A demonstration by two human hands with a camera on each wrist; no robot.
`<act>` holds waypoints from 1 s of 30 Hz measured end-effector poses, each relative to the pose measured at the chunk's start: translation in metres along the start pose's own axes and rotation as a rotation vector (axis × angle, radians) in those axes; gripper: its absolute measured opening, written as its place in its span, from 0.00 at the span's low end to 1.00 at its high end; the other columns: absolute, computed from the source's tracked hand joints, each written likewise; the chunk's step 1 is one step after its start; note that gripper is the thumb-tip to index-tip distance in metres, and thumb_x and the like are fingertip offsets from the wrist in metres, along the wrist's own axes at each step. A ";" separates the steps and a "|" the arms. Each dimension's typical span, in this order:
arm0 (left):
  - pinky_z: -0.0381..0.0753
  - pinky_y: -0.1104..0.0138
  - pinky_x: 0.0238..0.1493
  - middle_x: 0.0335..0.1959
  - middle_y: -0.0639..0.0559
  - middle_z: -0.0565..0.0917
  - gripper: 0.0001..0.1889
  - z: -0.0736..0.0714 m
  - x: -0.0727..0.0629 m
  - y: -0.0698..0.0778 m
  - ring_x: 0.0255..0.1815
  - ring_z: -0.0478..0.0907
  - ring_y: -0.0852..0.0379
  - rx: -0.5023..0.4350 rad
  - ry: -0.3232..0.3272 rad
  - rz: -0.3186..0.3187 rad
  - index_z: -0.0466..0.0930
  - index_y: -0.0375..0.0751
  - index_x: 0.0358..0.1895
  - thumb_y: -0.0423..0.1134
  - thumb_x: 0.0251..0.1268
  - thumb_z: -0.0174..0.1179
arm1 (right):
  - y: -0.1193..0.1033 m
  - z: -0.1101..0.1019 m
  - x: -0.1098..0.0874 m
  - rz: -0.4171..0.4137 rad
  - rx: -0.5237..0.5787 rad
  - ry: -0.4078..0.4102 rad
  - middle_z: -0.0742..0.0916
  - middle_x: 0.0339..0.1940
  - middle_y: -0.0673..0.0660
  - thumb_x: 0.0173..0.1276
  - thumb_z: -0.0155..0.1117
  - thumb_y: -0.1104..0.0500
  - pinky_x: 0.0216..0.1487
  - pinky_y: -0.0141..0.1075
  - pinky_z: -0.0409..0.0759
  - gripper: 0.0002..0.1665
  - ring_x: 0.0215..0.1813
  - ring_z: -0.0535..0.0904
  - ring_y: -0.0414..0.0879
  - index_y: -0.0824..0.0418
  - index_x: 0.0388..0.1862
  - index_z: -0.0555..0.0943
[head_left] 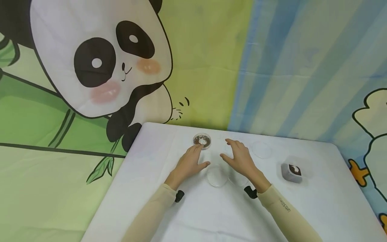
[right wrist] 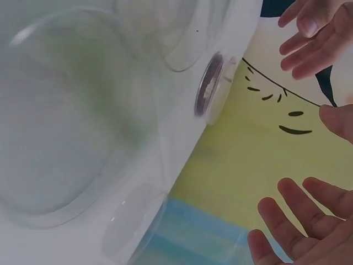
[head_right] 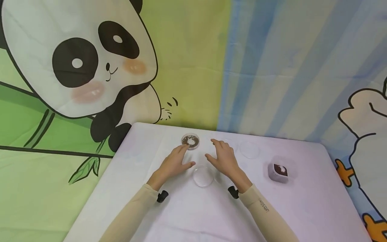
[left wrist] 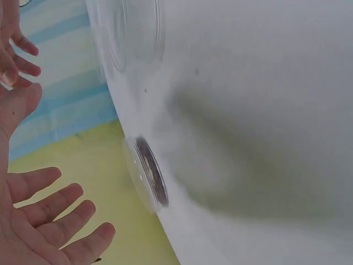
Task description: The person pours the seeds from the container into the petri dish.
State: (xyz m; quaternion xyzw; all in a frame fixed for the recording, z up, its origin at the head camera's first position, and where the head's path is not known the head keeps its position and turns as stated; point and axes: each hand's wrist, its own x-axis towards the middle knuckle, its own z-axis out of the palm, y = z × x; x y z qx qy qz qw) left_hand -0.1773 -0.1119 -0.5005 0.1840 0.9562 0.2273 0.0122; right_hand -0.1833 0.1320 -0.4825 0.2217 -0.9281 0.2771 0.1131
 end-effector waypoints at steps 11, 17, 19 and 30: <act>0.72 0.53 0.65 0.70 0.41 0.70 0.38 0.017 -0.034 0.021 0.71 0.66 0.45 0.011 0.117 0.130 0.65 0.37 0.73 0.57 0.68 0.63 | 0.015 -0.011 -0.060 -0.030 0.021 0.124 0.83 0.54 0.63 0.62 0.75 0.56 0.52 0.60 0.74 0.37 0.54 0.78 0.60 0.67 0.66 0.73; 0.74 0.53 0.63 0.67 0.42 0.72 0.35 0.029 -0.051 0.029 0.69 0.68 0.45 -0.002 0.173 0.171 0.69 0.37 0.71 0.55 0.68 0.63 | 0.021 -0.014 -0.093 -0.013 0.043 0.162 0.83 0.53 0.62 0.60 0.76 0.57 0.51 0.59 0.74 0.36 0.54 0.78 0.60 0.67 0.64 0.74; 0.74 0.54 0.63 0.67 0.43 0.73 0.34 0.033 -0.055 0.031 0.69 0.68 0.45 -0.013 0.180 0.177 0.69 0.38 0.70 0.54 0.68 0.64 | 0.022 -0.014 -0.101 -0.007 0.034 0.169 0.83 0.52 0.62 0.60 0.77 0.58 0.50 0.58 0.74 0.36 0.53 0.78 0.60 0.67 0.64 0.75; 0.76 0.55 0.61 0.64 0.43 0.75 0.31 0.045 -0.059 0.042 0.66 0.71 0.47 -0.039 0.248 0.241 0.72 0.37 0.68 0.52 0.68 0.64 | 0.033 -0.011 -0.115 -0.113 -0.060 0.243 0.84 0.50 0.64 0.55 0.76 0.56 0.44 0.56 0.78 0.37 0.50 0.79 0.61 0.69 0.62 0.76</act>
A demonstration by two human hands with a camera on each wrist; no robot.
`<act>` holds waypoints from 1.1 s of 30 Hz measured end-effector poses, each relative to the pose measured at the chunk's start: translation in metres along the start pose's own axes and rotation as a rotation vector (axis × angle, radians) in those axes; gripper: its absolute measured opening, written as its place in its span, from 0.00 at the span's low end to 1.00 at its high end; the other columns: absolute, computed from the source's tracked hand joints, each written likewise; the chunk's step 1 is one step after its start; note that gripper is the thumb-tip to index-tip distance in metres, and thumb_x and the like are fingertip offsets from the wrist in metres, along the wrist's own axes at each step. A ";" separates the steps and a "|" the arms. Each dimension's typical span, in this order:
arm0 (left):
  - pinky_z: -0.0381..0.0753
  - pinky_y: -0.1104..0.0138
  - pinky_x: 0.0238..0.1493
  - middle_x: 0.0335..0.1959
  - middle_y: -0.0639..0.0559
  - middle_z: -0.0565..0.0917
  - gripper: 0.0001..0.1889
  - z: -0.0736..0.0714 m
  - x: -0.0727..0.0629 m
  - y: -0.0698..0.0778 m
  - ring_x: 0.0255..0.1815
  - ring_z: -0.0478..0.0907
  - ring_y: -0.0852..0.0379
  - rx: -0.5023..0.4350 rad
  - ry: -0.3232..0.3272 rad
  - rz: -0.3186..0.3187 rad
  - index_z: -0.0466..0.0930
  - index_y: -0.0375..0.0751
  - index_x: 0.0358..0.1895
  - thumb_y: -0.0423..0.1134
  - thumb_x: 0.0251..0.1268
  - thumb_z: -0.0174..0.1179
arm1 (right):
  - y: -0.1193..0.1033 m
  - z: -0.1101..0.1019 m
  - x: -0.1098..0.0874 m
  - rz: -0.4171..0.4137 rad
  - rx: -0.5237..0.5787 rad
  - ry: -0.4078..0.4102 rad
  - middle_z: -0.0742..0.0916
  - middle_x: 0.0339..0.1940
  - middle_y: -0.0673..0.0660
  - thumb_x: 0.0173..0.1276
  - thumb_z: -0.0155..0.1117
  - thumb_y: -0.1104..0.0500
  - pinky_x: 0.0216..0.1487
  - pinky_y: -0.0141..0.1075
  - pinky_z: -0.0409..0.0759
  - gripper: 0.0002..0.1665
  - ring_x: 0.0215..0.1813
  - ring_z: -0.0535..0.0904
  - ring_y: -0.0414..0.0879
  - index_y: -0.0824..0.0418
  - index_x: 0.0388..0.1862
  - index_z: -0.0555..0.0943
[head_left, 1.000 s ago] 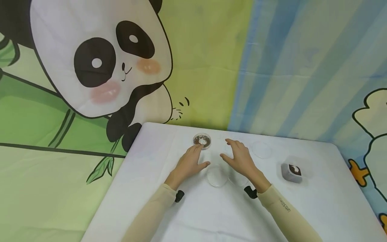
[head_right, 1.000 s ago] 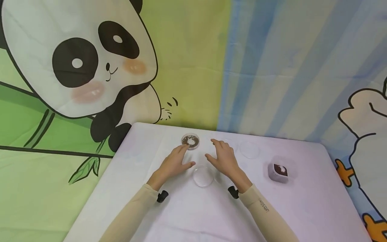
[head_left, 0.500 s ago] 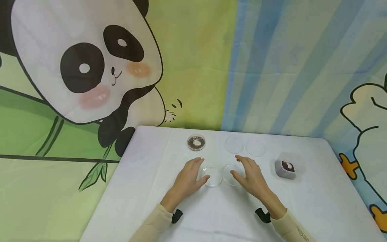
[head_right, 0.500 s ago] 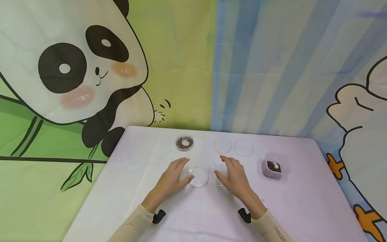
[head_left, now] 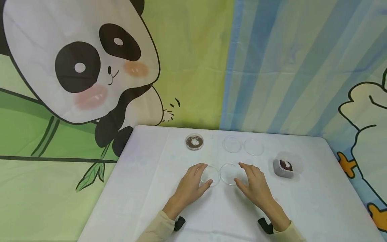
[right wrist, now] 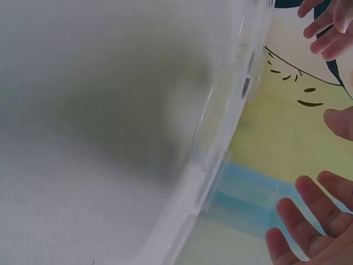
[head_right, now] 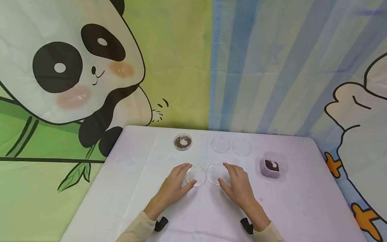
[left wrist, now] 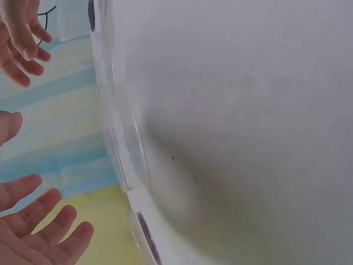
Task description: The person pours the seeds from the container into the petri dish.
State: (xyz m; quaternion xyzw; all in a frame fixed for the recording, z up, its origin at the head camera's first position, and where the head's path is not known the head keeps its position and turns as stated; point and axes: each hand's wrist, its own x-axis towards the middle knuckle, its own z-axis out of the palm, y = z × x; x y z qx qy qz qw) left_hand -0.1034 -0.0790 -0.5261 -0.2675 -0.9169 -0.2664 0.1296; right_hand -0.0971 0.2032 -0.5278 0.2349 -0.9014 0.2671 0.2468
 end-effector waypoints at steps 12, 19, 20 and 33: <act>0.76 0.57 0.61 0.66 0.44 0.73 0.31 0.006 0.034 0.006 0.67 0.70 0.49 0.000 -0.037 0.061 0.71 0.38 0.68 0.53 0.70 0.62 | 0.020 -0.024 -0.004 0.126 0.044 0.057 0.82 0.53 0.64 0.52 0.80 0.65 0.48 0.53 0.75 0.39 0.53 0.77 0.60 0.71 0.63 0.74; 0.77 0.57 0.60 0.67 0.44 0.72 0.32 0.010 0.074 0.007 0.68 0.69 0.49 0.024 -0.076 0.093 0.70 0.39 0.69 0.55 0.71 0.60 | 0.044 -0.044 -0.008 0.202 0.024 0.115 0.82 0.52 0.68 0.52 0.80 0.67 0.50 0.56 0.72 0.40 0.54 0.74 0.65 0.74 0.63 0.74; 0.77 0.57 0.61 0.67 0.44 0.72 0.32 0.011 0.082 0.008 0.68 0.69 0.49 0.028 -0.091 0.091 0.70 0.39 0.70 0.55 0.71 0.60 | 0.048 -0.047 -0.009 0.212 0.018 0.129 0.82 0.52 0.69 0.51 0.80 0.68 0.50 0.56 0.71 0.40 0.54 0.73 0.66 0.74 0.62 0.74; 0.70 0.54 0.67 0.76 0.43 0.61 0.39 0.036 0.171 0.000 0.76 0.57 0.47 0.050 -0.379 -0.032 0.59 0.42 0.76 0.61 0.71 0.57 | 0.090 -0.068 -0.023 0.430 -0.100 0.270 0.72 0.58 0.79 0.48 0.81 0.67 0.54 0.70 0.57 0.41 0.59 0.62 0.77 0.75 0.61 0.73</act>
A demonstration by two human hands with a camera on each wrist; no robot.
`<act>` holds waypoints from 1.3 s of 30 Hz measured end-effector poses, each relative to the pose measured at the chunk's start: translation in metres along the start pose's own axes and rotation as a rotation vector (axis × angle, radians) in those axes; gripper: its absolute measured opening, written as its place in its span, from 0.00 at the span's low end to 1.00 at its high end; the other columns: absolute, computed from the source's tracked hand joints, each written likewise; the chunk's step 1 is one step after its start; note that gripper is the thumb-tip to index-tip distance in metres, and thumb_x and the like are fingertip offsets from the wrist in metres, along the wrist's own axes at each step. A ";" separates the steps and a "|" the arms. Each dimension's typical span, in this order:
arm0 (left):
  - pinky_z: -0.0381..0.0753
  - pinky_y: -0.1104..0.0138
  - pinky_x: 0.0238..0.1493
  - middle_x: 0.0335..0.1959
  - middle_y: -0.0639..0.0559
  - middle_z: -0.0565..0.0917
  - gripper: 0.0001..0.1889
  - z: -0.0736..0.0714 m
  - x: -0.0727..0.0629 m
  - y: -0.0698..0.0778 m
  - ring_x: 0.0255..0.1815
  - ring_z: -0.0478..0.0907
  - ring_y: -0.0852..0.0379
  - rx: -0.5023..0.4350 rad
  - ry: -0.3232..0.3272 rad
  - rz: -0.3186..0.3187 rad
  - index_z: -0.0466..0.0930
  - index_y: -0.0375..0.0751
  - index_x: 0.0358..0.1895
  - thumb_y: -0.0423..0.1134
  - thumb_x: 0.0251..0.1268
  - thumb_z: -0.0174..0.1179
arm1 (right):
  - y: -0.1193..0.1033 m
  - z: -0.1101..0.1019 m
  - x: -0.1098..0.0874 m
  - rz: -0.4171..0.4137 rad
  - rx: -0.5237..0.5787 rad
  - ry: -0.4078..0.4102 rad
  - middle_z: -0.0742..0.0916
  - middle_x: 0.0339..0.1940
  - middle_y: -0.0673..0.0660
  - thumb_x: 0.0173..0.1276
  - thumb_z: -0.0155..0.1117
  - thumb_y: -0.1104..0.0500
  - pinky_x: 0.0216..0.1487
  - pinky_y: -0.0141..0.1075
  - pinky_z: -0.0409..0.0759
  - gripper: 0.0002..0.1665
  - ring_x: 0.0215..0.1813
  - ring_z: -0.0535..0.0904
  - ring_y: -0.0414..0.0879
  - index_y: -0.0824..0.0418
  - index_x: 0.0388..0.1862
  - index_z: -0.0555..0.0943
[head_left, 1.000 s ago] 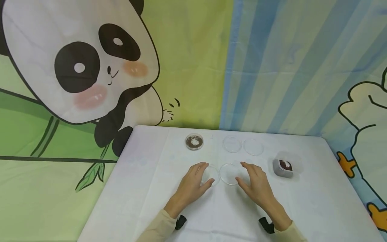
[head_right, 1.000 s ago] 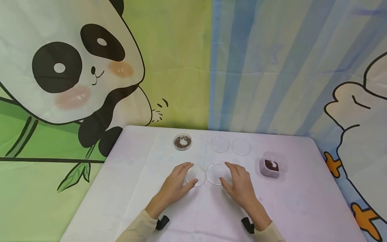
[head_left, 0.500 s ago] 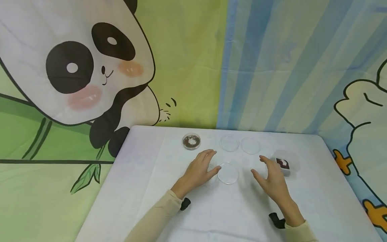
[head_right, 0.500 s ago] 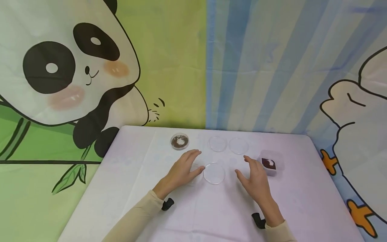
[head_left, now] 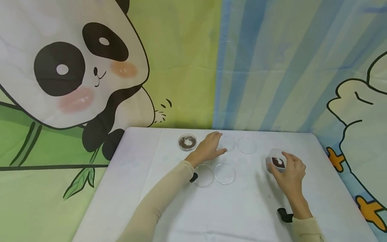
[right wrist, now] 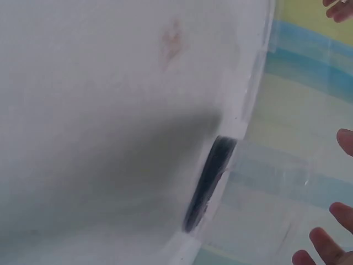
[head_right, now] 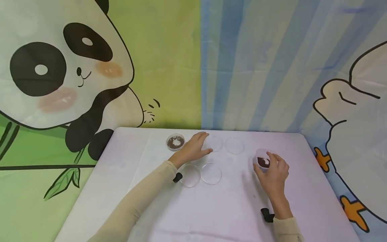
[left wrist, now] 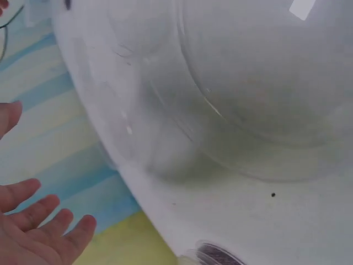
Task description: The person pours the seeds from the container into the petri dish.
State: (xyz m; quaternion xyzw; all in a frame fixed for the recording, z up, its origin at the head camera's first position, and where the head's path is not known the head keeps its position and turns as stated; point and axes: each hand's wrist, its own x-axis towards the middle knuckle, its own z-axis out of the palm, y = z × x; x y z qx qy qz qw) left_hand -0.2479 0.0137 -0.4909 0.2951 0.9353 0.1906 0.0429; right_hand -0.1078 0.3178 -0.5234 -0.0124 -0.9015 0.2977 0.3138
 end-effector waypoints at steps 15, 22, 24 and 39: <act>0.55 0.45 0.74 0.77 0.38 0.60 0.43 0.027 0.038 -0.034 0.77 0.53 0.41 -0.022 -0.148 -0.109 0.57 0.40 0.78 0.62 0.69 0.58 | 0.014 -0.003 0.000 0.400 0.053 -0.155 0.58 0.73 0.77 0.57 0.79 0.53 0.63 0.68 0.60 0.64 0.73 0.51 0.71 0.69 0.80 0.48; 0.50 0.38 0.72 0.78 0.39 0.56 0.43 0.032 0.038 -0.040 0.78 0.48 0.37 -0.046 -0.206 -0.171 0.52 0.53 0.81 0.66 0.69 0.55 | 0.017 -0.004 0.000 0.473 0.022 -0.236 0.61 0.71 0.81 0.59 0.77 0.45 0.63 0.70 0.62 0.68 0.70 0.56 0.76 0.73 0.79 0.45; 0.48 0.36 0.72 0.78 0.39 0.55 0.43 0.034 0.038 -0.041 0.79 0.48 0.37 -0.064 -0.212 -0.176 0.51 0.55 0.81 0.66 0.69 0.53 | 0.020 -0.004 -0.001 0.498 0.026 -0.270 0.61 0.71 0.81 0.60 0.75 0.42 0.63 0.69 0.63 0.69 0.70 0.58 0.76 0.73 0.79 0.42; 0.46 0.33 0.70 0.79 0.39 0.52 0.40 0.033 0.034 -0.032 0.79 0.45 0.35 -0.004 -0.222 -0.207 0.48 0.61 0.81 0.68 0.72 0.47 | 0.023 -0.002 0.000 0.588 0.050 -0.277 0.63 0.70 0.78 0.58 0.76 0.41 0.64 0.66 0.64 0.70 0.69 0.61 0.74 0.73 0.79 0.43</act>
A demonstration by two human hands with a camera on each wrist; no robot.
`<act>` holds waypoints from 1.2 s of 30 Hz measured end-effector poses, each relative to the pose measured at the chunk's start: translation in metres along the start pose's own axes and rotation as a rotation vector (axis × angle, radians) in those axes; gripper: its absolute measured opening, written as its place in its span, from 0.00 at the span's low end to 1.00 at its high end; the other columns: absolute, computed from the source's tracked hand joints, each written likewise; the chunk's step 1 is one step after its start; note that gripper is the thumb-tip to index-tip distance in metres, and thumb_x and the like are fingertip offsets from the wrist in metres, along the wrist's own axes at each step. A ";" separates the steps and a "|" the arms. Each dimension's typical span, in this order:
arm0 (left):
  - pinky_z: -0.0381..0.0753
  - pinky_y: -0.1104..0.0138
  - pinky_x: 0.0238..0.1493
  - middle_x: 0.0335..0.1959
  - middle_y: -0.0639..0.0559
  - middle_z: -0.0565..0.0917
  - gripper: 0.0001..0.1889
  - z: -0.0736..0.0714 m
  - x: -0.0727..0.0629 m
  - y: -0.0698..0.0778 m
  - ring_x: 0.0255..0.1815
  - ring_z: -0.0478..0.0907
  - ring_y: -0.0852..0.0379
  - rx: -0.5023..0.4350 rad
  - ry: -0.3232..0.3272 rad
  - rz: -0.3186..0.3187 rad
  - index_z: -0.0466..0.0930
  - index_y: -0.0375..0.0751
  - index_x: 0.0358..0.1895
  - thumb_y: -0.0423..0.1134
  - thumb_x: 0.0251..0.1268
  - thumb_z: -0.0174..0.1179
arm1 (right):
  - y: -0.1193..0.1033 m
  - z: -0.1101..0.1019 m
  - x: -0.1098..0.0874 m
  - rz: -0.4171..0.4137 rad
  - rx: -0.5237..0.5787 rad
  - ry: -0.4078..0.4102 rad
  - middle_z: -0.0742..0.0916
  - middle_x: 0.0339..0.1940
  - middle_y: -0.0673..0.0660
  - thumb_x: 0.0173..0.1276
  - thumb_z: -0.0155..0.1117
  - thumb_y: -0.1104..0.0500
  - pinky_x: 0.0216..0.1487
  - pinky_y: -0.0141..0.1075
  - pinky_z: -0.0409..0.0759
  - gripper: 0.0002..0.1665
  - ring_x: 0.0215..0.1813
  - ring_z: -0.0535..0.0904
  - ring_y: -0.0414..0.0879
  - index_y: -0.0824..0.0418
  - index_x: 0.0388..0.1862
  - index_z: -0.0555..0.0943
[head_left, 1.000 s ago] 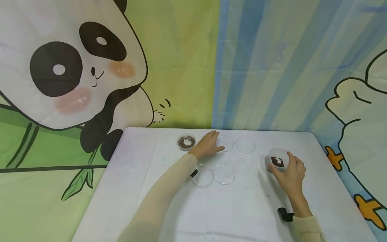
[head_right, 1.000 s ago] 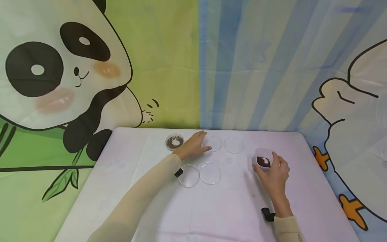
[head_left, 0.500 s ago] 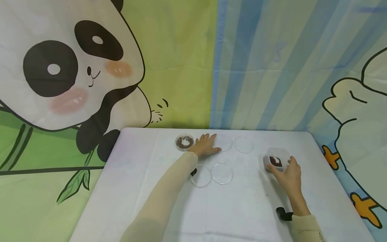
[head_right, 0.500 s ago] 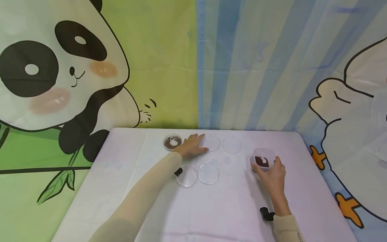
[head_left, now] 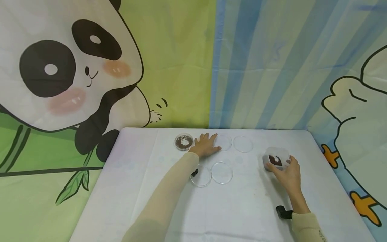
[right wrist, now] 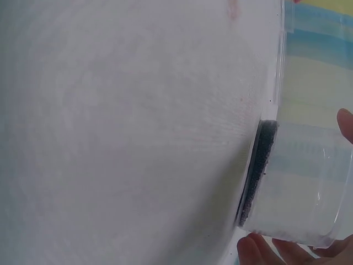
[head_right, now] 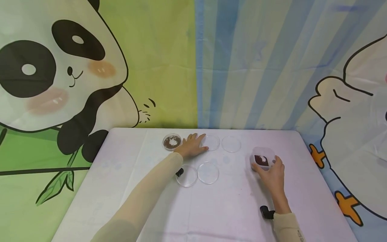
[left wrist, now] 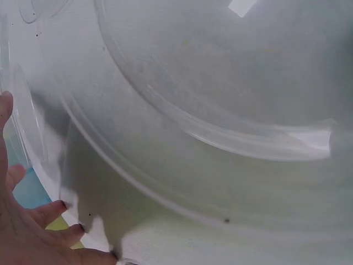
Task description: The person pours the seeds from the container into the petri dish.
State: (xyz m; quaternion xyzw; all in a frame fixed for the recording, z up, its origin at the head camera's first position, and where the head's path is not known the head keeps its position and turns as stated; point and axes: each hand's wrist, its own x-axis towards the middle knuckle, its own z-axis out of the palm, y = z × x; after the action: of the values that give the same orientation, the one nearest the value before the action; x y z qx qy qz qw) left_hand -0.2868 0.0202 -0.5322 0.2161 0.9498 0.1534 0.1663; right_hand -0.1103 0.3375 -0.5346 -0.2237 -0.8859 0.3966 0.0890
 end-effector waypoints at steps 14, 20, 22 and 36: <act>0.42 0.31 0.70 0.81 0.42 0.49 0.40 -0.002 -0.003 0.005 0.79 0.38 0.31 0.008 -0.021 -0.042 0.45 0.63 0.82 0.68 0.72 0.45 | -0.005 0.006 0.010 -0.104 0.175 -0.005 0.60 0.75 0.74 0.59 0.77 0.45 0.63 0.67 0.64 0.68 0.72 0.59 0.71 0.66 0.81 0.43; 0.43 0.32 0.70 0.81 0.42 0.48 0.39 -0.002 -0.004 0.006 0.79 0.39 0.32 0.025 -0.019 -0.041 0.44 0.64 0.82 0.68 0.73 0.44 | -0.016 0.015 0.018 -0.145 0.210 0.002 0.62 0.74 0.73 0.58 0.79 0.48 0.65 0.65 0.64 0.66 0.71 0.61 0.69 0.65 0.81 0.46; 0.43 0.33 0.71 0.81 0.43 0.48 0.39 -0.002 -0.004 0.006 0.79 0.38 0.32 0.025 -0.022 -0.046 0.44 0.65 0.82 0.68 0.73 0.44 | -0.020 0.018 0.022 -0.171 0.207 0.003 0.63 0.73 0.73 0.57 0.80 0.50 0.65 0.64 0.64 0.65 0.71 0.61 0.68 0.65 0.81 0.47; 0.43 0.31 0.70 0.81 0.43 0.49 0.40 -0.001 -0.003 0.000 0.79 0.39 0.32 0.006 -0.033 -0.045 0.44 0.65 0.82 0.70 0.71 0.45 | -0.052 0.032 0.043 -0.404 0.082 -0.035 0.64 0.71 0.75 0.54 0.82 0.55 0.64 0.68 0.60 0.62 0.70 0.57 0.71 0.69 0.78 0.54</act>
State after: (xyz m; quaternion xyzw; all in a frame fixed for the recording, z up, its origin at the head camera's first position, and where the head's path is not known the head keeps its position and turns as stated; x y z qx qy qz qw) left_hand -0.2848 0.0190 -0.5309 0.1977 0.9519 0.1434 0.1848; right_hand -0.1758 0.3064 -0.5183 -0.0306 -0.8973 0.4101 0.1606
